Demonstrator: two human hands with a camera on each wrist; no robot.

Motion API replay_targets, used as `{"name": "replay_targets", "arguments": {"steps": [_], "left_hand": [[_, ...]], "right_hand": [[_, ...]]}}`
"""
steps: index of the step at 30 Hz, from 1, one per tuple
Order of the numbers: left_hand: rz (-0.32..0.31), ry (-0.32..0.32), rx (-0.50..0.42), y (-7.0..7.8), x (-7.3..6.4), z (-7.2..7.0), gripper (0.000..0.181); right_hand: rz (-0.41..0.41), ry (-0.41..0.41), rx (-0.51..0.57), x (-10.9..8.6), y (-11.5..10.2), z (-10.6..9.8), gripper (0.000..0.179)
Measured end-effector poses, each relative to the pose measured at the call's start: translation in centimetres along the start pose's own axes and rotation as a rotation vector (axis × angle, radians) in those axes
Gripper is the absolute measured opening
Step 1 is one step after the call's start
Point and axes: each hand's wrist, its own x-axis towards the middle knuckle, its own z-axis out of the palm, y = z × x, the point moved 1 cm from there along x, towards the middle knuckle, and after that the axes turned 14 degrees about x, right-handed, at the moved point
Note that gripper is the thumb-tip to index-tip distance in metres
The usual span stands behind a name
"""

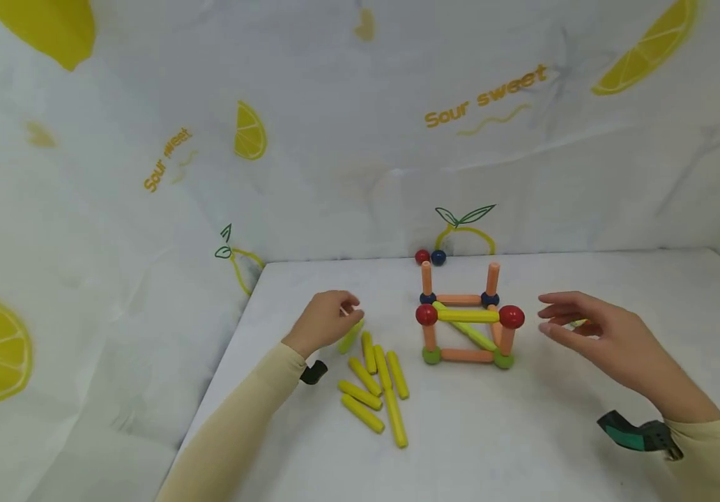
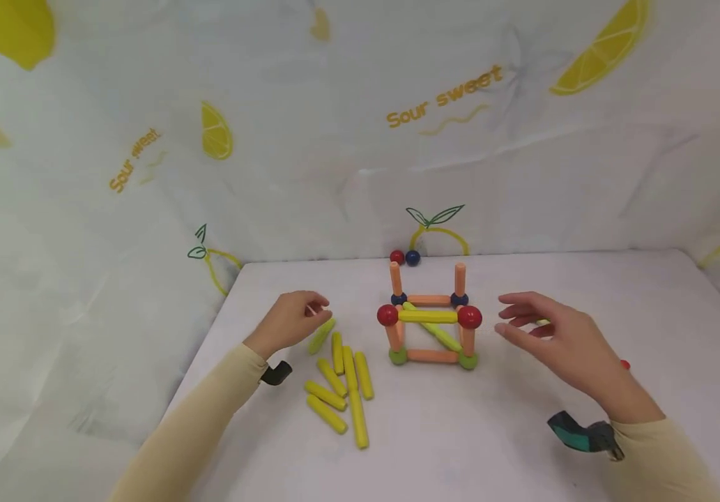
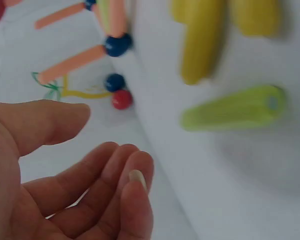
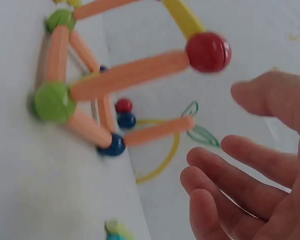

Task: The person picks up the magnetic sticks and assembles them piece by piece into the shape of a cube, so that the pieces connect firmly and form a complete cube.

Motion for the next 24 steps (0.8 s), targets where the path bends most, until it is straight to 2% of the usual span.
{"name": "replay_targets", "arguments": {"steps": [2, 4, 7, 10, 15, 20, 24], "left_hand": [[-0.103, -0.066, 0.033, -1.7, -0.3, 1.1, 0.033], [-0.176, -0.116, 0.046, -2.8, -0.5, 2.0, 0.034], [-0.228, -0.153, 0.022, -3.4, -0.5, 3.0, 0.036], [-0.231, -0.167, -0.005, -3.3, -0.5, 3.7, 0.036], [-0.188, -0.165, -0.04, -3.1, -0.7, 4.2, 0.03], [-0.169, -0.149, -0.039, -2.8, -1.1, 3.9, 0.023], [-0.121, -0.111, -0.05, -2.5, -1.5, 3.3, 0.021]], "right_hand": [[0.033, 0.016, -0.068, -0.3, 1.6, -1.6, 0.047], [0.086, 0.009, -0.137, -0.5, 3.2, -3.1, 0.044], [0.145, -0.021, -0.233, -0.5, 5.3, -4.8, 0.043], [0.175, -0.059, -0.275, 0.1, 6.8, -5.8, 0.042], [0.152, -0.121, -0.317, 2.3, 8.3, -5.6, 0.038], [0.127, -0.185, -0.326, 4.1, 8.5, -4.8, 0.028], [0.125, -0.22, -0.327, 5.0, 8.4, -4.6, 0.022]]}}
